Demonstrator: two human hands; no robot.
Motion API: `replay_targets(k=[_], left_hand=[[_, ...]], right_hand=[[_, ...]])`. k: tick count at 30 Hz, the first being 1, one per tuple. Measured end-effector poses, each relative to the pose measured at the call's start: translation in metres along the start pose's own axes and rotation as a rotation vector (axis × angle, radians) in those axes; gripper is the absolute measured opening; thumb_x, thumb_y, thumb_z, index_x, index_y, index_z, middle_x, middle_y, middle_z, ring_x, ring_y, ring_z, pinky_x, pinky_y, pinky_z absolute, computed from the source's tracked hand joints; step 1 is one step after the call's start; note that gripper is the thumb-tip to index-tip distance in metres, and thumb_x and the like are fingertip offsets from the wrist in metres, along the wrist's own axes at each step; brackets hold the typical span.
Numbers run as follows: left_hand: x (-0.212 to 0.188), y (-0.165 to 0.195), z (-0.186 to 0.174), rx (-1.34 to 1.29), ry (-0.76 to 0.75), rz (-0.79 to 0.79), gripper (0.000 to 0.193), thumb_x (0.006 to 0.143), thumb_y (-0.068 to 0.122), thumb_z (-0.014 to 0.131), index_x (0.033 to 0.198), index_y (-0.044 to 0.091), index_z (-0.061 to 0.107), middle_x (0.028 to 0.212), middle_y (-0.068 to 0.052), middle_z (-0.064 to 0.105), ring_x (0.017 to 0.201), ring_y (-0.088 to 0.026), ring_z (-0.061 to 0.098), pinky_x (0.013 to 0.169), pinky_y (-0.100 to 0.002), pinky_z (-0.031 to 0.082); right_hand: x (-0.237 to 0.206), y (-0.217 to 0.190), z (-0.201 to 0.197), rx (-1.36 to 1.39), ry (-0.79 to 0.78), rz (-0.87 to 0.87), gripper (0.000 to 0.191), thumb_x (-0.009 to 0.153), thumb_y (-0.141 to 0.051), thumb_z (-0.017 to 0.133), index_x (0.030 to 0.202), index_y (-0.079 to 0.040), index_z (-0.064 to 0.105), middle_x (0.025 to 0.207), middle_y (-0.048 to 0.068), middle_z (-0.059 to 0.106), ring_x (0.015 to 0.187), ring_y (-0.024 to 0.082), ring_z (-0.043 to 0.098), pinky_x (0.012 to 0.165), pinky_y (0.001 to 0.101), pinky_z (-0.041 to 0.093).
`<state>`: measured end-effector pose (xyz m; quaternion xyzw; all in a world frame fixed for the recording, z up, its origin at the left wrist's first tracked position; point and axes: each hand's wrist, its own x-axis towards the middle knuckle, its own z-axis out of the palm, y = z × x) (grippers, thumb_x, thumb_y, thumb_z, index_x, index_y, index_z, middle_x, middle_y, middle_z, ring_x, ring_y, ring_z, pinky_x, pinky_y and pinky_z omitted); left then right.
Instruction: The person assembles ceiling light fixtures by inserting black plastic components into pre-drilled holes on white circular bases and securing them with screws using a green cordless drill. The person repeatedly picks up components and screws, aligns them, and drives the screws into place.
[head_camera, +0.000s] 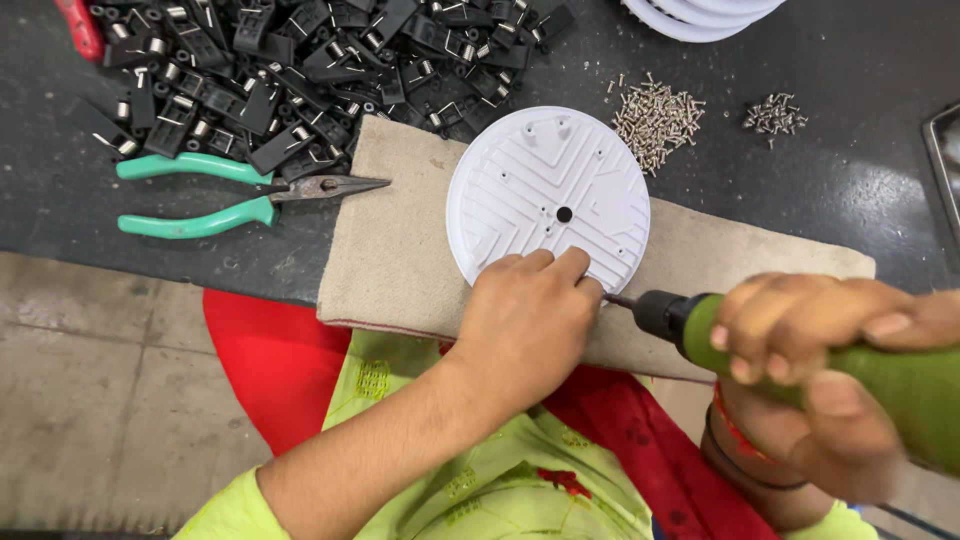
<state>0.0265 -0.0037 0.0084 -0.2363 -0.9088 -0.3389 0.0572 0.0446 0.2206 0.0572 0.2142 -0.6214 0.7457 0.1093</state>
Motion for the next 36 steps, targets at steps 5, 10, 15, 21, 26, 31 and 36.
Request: replay_targets(k=[5,10,15,21,26,31,36], left_hand=[[-0.008,-0.002,0.002,-0.033,0.096,0.017,0.012,0.080,0.019,0.072,0.075,0.009,0.069,0.084,-0.008,0.064,0.079,-0.029,0.066,0.069,-0.044,0.053],[-0.011,-0.002,0.003,-0.042,0.172,0.034,0.017,0.078,0.022,0.079,0.075,0.008,0.070,0.083,-0.008,0.063,0.079,-0.030,0.066,0.070,-0.045,0.053],[-0.011,-0.002,0.005,-0.067,0.173,0.017,0.015,0.078,0.023,0.079,0.076,0.010,0.073,0.080,-0.007,0.063,0.075,-0.030,0.066,0.068,-0.044,0.053],[-0.013,0.002,-0.005,-0.146,0.166,-0.020,0.016,0.084,0.023,0.075,0.085,0.007,0.076,0.084,-0.010,0.067,0.080,-0.034,0.066,0.070,-0.046,0.052],[-0.018,0.016,-0.016,-0.193,0.129,-0.026,0.018,0.089,0.023,0.073,0.090,0.006,0.076,0.086,-0.013,0.067,0.083,-0.035,0.065,0.072,-0.047,0.050],[-0.019,0.027,-0.021,-0.142,0.085,0.043,0.018,0.088,0.022,0.073,0.096,0.006,0.076,0.082,-0.012,0.064,0.078,-0.034,0.063,0.069,-0.047,0.047],[-0.020,0.033,-0.017,0.018,0.098,0.058,0.016,0.084,0.022,0.075,0.084,0.006,0.072,0.081,-0.011,0.064,0.078,-0.032,0.063,0.070,-0.046,0.046]], right_hand=[[0.018,-0.001,0.006,-0.026,-0.050,0.040,0.035,0.096,-0.015,0.059,0.126,-0.011,0.042,0.074,0.008,0.054,0.062,0.023,0.055,0.062,0.0413,0.049],[0.033,-0.001,0.008,0.040,-0.067,-0.027,0.046,0.107,-0.036,0.068,0.135,-0.011,0.040,0.078,0.010,0.053,0.061,0.020,0.056,0.063,0.0348,0.050],[0.037,-0.008,0.002,0.007,-0.039,-0.106,0.055,0.108,-0.045,0.070,0.136,-0.007,0.042,0.082,0.012,0.057,0.066,0.023,0.060,0.068,0.0356,0.052],[0.012,0.019,-0.010,-0.031,0.023,-0.086,0.044,0.105,-0.032,0.075,0.128,0.000,0.052,0.099,0.017,0.065,0.086,0.026,0.066,0.083,0.0382,0.057],[-0.021,0.051,-0.002,0.040,0.049,0.299,0.027,0.102,-0.013,0.063,0.124,0.003,0.061,0.106,0.013,0.070,0.098,0.023,0.069,0.092,0.0395,0.059],[-0.041,0.057,0.006,-0.077,0.060,0.630,0.024,0.099,-0.004,0.055,0.117,0.004,0.068,0.103,0.012,0.074,0.092,0.018,0.069,0.087,0.0338,0.056],[-0.044,0.053,0.003,0.121,0.152,0.752,0.024,0.095,-0.003,0.058,0.116,0.005,0.067,0.103,0.013,0.076,0.092,0.019,0.070,0.087,0.0343,0.056]])
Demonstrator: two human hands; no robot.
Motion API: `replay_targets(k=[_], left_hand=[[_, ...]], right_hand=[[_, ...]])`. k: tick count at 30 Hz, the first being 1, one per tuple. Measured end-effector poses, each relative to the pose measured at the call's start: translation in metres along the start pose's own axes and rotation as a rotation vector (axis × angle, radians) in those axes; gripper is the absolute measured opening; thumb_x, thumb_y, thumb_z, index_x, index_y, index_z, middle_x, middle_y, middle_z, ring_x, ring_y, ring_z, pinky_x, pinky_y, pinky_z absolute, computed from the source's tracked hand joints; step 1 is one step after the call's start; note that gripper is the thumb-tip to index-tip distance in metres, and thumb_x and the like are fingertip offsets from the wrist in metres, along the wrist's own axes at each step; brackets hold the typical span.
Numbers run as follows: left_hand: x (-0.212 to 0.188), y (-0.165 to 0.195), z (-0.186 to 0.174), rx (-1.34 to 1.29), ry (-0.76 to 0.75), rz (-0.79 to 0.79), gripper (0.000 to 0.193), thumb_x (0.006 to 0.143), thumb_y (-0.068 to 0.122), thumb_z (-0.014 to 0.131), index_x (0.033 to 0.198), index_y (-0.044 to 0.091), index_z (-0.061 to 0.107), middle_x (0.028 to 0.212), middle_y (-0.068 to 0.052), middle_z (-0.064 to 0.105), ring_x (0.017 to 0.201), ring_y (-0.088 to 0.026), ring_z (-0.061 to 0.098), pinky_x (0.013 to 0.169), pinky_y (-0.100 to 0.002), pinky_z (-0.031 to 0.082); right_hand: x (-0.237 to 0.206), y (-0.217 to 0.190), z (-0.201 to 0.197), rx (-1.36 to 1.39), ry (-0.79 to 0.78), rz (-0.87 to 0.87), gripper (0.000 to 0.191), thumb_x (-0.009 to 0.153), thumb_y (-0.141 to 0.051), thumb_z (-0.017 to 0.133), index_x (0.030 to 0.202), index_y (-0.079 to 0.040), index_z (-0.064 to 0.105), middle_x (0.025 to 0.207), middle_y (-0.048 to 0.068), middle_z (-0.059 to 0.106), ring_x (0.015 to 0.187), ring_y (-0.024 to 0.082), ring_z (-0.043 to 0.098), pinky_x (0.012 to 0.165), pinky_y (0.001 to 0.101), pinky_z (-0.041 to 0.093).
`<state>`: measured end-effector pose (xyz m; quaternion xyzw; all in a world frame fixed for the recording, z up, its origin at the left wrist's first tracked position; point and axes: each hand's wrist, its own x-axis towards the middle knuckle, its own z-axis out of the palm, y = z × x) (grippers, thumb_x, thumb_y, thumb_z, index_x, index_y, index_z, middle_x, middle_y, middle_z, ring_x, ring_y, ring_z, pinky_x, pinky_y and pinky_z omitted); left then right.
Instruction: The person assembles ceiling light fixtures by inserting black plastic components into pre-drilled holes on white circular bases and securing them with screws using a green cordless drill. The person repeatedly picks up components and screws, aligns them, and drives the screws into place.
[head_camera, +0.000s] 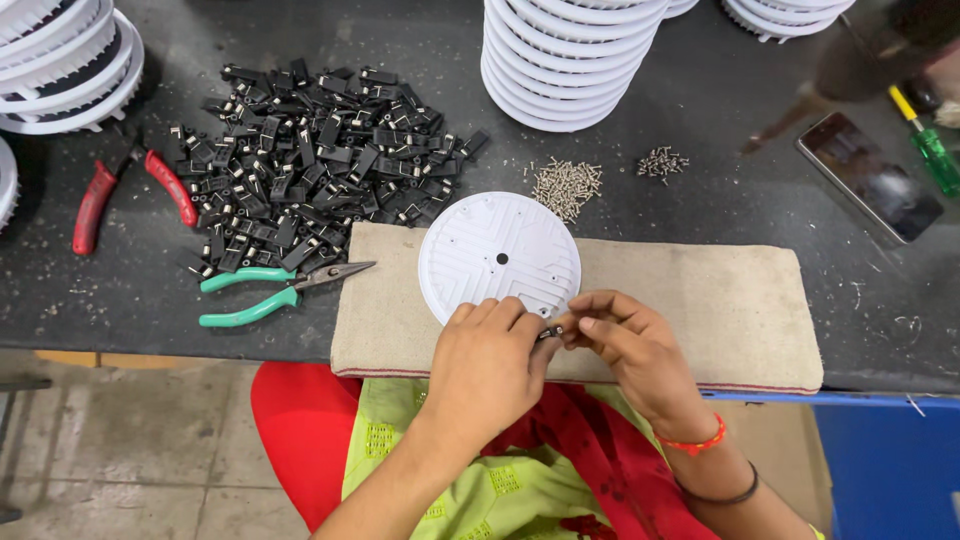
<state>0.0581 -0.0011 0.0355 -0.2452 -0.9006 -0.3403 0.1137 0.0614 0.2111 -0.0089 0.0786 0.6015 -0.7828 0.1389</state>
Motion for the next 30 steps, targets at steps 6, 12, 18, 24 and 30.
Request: replay_targets(k=[6,12,18,24,30], left_hand=[[0.002,-0.002,-0.001,0.001,-0.093,-0.005,0.018,0.082,0.023,0.074,0.082,0.005,0.073,0.080,-0.013,0.067,0.075,-0.035,0.066,0.071,-0.048,0.050],[0.004,-0.004,-0.007,-0.067,-0.382,-0.059,0.024,0.082,0.030,0.072,0.080,0.006,0.075,0.077,-0.016,0.069,0.071,-0.040,0.068,0.068,-0.050,0.053],[0.002,0.000,0.000,-0.139,-0.296,-0.195,0.025,0.084,0.032,0.070,0.081,0.008,0.076,0.077,-0.014,0.070,0.071,-0.037,0.068,0.066,-0.049,0.053],[-0.006,-0.009,0.002,-0.399,-0.077,-0.440,0.026,0.086,0.031,0.073,0.087,0.006,0.077,0.074,-0.013,0.072,0.062,-0.026,0.068,0.059,-0.038,0.053],[-0.028,-0.019,0.016,-0.747,-0.088,-0.639,0.026,0.090,0.026,0.074,0.095,0.000,0.079,0.067,-0.009,0.070,0.060,-0.010,0.056,0.055,-0.029,0.046]], right_hand=[[-0.007,-0.007,0.001,-0.610,-0.079,-0.183,0.028,0.089,0.000,0.073,0.116,-0.003,0.077,0.108,0.008,0.079,0.075,0.020,0.058,0.067,0.0346,0.047],[-0.002,-0.027,-0.015,-0.945,-0.441,-0.683,0.020,0.086,-0.005,0.073,0.106,-0.005,0.073,0.103,0.008,0.074,0.090,0.021,0.073,0.078,0.0310,0.060],[0.043,-0.030,-0.017,-1.008,0.054,-0.723,0.015,0.091,-0.007,0.074,0.105,-0.002,0.071,0.096,0.010,0.074,0.081,0.018,0.073,0.074,0.0313,0.060],[0.051,-0.032,-0.019,-0.878,0.145,-0.474,0.023,0.092,-0.012,0.069,0.112,-0.003,0.075,0.093,0.012,0.079,0.075,0.014,0.072,0.067,0.0286,0.058],[-0.010,-0.003,0.009,-0.802,-0.206,-0.126,0.015,0.096,-0.012,0.060,0.099,-0.002,0.071,0.069,0.007,0.069,0.060,0.013,0.065,0.059,0.0277,0.055]])
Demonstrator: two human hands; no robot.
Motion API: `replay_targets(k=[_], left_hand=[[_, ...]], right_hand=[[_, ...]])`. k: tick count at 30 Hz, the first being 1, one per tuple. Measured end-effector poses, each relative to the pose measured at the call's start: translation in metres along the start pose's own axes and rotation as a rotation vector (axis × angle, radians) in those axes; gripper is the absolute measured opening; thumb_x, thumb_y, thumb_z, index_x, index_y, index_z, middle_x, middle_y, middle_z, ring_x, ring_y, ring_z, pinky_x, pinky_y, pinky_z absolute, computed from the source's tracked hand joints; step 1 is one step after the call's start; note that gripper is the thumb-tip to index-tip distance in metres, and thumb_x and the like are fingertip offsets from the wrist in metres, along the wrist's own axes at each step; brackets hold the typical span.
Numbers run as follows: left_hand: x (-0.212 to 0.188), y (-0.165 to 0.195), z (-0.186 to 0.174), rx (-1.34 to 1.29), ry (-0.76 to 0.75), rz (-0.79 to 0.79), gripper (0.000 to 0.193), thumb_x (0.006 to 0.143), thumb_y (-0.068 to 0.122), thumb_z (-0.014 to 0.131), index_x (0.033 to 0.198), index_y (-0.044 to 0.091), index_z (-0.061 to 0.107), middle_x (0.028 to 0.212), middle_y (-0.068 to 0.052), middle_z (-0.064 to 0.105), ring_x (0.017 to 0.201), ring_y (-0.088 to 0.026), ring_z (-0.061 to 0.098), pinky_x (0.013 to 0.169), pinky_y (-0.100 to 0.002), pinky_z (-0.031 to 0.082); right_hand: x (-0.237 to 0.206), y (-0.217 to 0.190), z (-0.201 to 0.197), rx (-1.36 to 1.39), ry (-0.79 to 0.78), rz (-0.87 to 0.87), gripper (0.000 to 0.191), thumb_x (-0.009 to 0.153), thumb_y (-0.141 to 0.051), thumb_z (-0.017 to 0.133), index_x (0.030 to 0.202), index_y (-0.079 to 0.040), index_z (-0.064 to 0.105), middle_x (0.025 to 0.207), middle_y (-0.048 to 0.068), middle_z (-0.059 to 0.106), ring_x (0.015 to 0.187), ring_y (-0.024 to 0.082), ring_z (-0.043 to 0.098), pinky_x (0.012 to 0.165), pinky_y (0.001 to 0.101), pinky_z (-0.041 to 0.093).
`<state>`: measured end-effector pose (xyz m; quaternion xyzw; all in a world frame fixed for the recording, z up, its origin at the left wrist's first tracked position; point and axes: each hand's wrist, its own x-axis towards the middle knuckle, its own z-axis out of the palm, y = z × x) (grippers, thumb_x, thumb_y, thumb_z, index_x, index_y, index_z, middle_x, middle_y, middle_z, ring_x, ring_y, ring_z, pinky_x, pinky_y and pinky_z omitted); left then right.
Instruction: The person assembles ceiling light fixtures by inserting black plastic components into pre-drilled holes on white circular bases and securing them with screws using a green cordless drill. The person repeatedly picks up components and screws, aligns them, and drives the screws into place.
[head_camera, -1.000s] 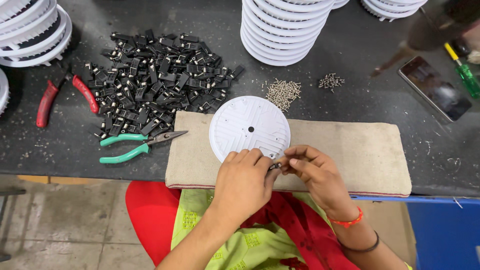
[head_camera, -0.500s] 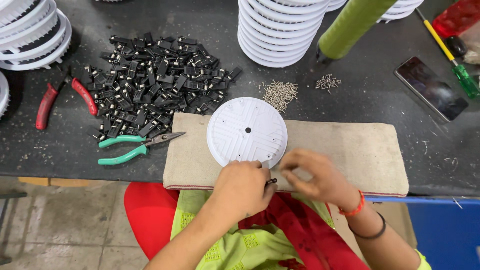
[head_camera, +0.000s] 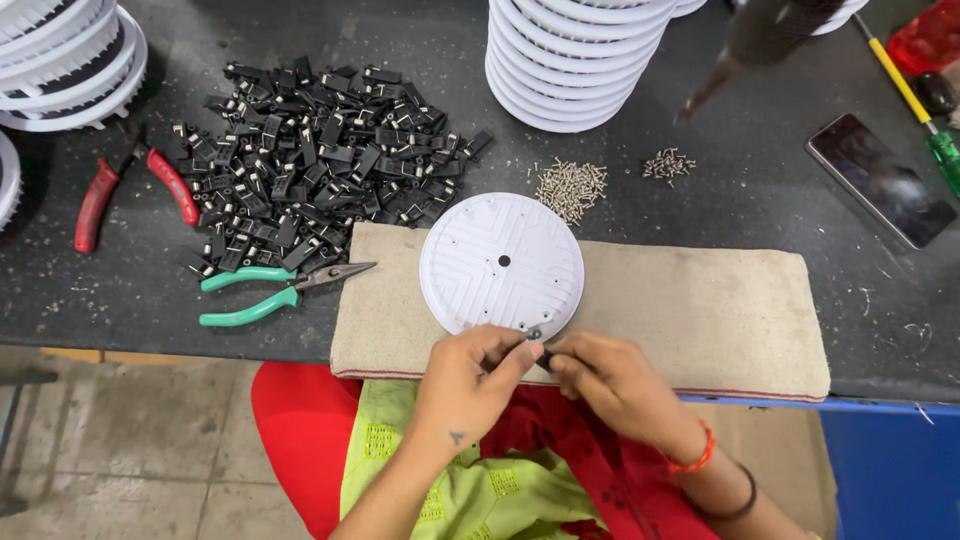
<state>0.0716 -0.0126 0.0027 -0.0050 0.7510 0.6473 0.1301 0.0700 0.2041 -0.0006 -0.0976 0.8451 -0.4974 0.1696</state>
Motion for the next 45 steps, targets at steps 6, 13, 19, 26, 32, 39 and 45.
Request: replay_targets(k=[6,13,19,26,32,39,45], left_hand=[[0.007,-0.022,-0.025,-0.419,-0.539,-0.285,0.025,0.093,0.024,0.073,0.096,-0.001,0.079,0.083,-0.005,0.076,0.070,-0.010,0.068,0.068,-0.025,0.056],[0.010,-0.020,-0.030,-0.594,-0.800,-0.421,0.032,0.078,0.017,0.088,0.101,-0.002,0.074,0.086,-0.004,0.073,0.073,-0.011,0.066,0.068,-0.025,0.054],[0.016,0.007,-0.028,-0.232,-0.688,-0.301,0.033,0.078,0.029,0.087,0.091,0.000,0.077,0.076,-0.003,0.071,0.066,-0.010,0.065,0.062,-0.024,0.054],[0.049,0.037,-0.021,0.610,-0.366,0.094,0.030,0.075,0.038,0.082,0.083,0.009,0.080,0.072,-0.016,0.074,0.063,-0.029,0.070,0.063,-0.039,0.055],[0.084,0.058,-0.002,1.049,-0.363,0.155,0.028,0.079,0.034,0.080,0.084,0.006,0.080,0.084,-0.022,0.072,0.082,-0.041,0.072,0.077,-0.047,0.059],[0.089,0.062,-0.001,1.070,-0.368,0.146,0.033,0.073,0.030,0.085,0.086,0.001,0.078,0.088,-0.024,0.073,0.086,-0.040,0.073,0.075,-0.047,0.060],[0.083,0.046,0.007,1.096,-0.291,0.229,0.017,0.073,0.016,0.078,0.082,0.003,0.075,0.089,-0.022,0.073,0.085,-0.039,0.074,0.073,-0.046,0.061]], right_hand=[[-0.024,0.000,0.006,0.089,-0.110,-0.224,0.008,0.095,-0.005,0.062,0.089,-0.001,0.063,0.073,0.006,0.061,0.061,0.014,0.060,0.057,0.0291,0.051],[-0.032,0.004,0.017,0.140,-0.018,-0.377,0.006,0.096,-0.003,0.062,0.092,-0.001,0.065,0.077,0.006,0.062,0.063,0.014,0.059,0.058,0.0292,0.050],[-0.029,0.006,0.012,0.120,0.023,-0.338,0.011,0.095,-0.012,0.066,0.092,-0.001,0.064,0.076,0.007,0.062,0.061,0.017,0.059,0.056,0.0318,0.049],[-0.016,0.000,0.029,-0.316,0.286,-0.277,0.027,0.085,-0.025,0.079,0.085,-0.002,0.065,0.068,0.015,0.059,0.055,0.032,0.056,0.053,0.0421,0.047],[0.011,-0.001,0.029,-0.426,0.320,-0.144,0.030,0.088,-0.029,0.076,0.083,-0.001,0.064,0.072,0.018,0.063,0.060,0.038,0.060,0.055,0.0474,0.048],[0.014,-0.001,0.032,-0.542,0.293,-0.246,0.030,0.092,-0.030,0.071,0.089,-0.001,0.063,0.079,0.019,0.066,0.066,0.042,0.063,0.058,0.0514,0.050],[0.020,-0.005,0.025,-0.628,0.200,-0.130,0.033,0.092,-0.033,0.069,0.083,-0.002,0.061,0.077,0.018,0.067,0.066,0.043,0.062,0.058,0.0535,0.050]])
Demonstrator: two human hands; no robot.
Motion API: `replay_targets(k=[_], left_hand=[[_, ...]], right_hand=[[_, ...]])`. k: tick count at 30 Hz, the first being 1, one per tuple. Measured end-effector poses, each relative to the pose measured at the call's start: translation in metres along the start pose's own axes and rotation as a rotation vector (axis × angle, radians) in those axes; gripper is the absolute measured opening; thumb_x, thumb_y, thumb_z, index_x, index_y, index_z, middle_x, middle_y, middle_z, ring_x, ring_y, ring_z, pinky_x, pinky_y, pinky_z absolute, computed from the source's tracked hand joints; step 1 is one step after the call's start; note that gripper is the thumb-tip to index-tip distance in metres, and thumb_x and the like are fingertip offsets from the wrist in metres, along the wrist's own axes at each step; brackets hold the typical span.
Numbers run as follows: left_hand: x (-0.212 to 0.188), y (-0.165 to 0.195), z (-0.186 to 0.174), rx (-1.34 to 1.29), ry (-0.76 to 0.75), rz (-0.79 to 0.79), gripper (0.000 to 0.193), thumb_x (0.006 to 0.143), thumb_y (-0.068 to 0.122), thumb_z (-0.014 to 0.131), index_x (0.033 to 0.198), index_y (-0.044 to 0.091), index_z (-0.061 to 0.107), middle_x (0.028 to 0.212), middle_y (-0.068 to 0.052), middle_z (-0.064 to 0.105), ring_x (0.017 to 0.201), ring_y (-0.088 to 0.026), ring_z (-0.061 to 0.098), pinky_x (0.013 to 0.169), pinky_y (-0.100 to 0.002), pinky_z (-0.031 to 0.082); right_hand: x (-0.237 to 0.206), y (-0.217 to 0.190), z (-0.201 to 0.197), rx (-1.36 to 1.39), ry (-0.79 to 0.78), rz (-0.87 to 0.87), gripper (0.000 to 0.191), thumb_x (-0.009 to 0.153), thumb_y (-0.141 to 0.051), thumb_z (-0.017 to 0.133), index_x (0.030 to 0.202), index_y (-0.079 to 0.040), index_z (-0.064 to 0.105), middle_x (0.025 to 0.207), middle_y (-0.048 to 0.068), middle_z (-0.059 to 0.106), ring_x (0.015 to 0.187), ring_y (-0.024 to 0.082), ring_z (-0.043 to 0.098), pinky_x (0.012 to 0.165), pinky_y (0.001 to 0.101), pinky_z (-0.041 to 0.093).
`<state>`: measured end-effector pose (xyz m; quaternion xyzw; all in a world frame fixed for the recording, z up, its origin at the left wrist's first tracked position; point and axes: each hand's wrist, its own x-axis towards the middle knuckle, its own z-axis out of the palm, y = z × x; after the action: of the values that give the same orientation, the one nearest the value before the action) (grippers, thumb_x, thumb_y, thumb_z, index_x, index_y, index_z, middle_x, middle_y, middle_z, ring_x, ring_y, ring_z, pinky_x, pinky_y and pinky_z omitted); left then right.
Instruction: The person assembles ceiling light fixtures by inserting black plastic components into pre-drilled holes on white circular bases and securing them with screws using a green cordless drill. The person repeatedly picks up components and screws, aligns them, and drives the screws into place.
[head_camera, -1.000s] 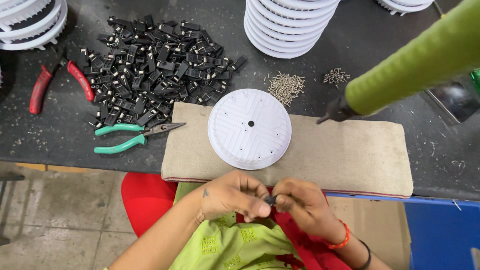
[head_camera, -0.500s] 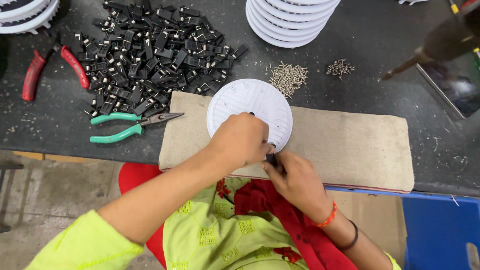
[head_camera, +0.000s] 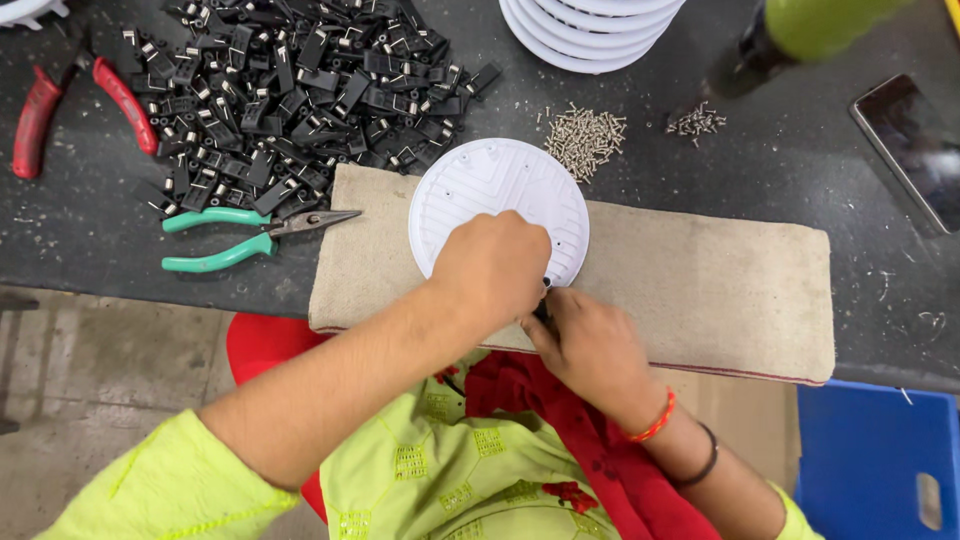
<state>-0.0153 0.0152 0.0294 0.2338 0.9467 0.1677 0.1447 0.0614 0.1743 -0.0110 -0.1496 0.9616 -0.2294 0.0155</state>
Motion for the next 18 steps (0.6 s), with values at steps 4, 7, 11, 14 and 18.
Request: replay_targets(k=[4,7,11,14,18], left_hand=[[-0.026,0.002,0.017,-0.102,0.231,0.033,0.008,0.074,0.012,0.074,0.077,0.005,0.072,0.087,-0.016,0.070,0.081,-0.038,0.070,0.069,-0.048,0.057],[-0.044,0.005,0.025,-0.173,0.458,0.118,0.012,0.077,0.015,0.074,0.076,0.004,0.070,0.087,-0.014,0.067,0.078,-0.036,0.068,0.064,-0.047,0.055],[-0.043,0.005,0.027,-0.155,0.411,0.103,0.011,0.079,0.016,0.073,0.076,0.005,0.070,0.087,-0.012,0.066,0.079,-0.033,0.067,0.065,-0.047,0.055],[-0.038,0.003,0.026,-0.154,0.361,0.100,0.013,0.079,0.017,0.073,0.073,0.005,0.070,0.085,-0.013,0.067,0.078,-0.034,0.069,0.065,-0.048,0.055],[-0.030,0.003,0.024,-0.137,0.313,0.062,0.014,0.079,0.017,0.072,0.073,0.005,0.071,0.084,-0.014,0.068,0.076,-0.036,0.070,0.066,-0.048,0.056]], right_hand=[[0.003,0.017,-0.009,0.034,-0.114,-0.070,0.027,0.090,-0.032,0.069,0.087,-0.005,0.068,0.078,0.018,0.069,0.072,0.040,0.066,0.063,0.0520,0.052],[0.011,0.045,-0.026,0.079,-0.048,-0.201,0.018,0.088,-0.024,0.070,0.093,-0.007,0.074,0.084,0.016,0.072,0.076,0.037,0.067,0.067,0.0474,0.053],[0.042,0.111,-0.080,0.092,0.208,-0.053,0.027,0.081,0.001,0.062,0.103,-0.004,0.076,0.088,0.010,0.074,0.072,0.019,0.068,0.066,0.0327,0.054],[0.077,0.155,-0.104,-0.011,0.329,-0.096,0.019,0.097,0.000,0.067,0.113,-0.004,0.076,0.101,0.013,0.073,0.087,0.022,0.072,0.078,0.0340,0.057],[0.107,0.191,-0.103,-0.188,0.256,-0.150,0.019,0.091,-0.004,0.073,0.109,-0.005,0.079,0.099,0.015,0.073,0.087,0.031,0.069,0.081,0.0398,0.056]])
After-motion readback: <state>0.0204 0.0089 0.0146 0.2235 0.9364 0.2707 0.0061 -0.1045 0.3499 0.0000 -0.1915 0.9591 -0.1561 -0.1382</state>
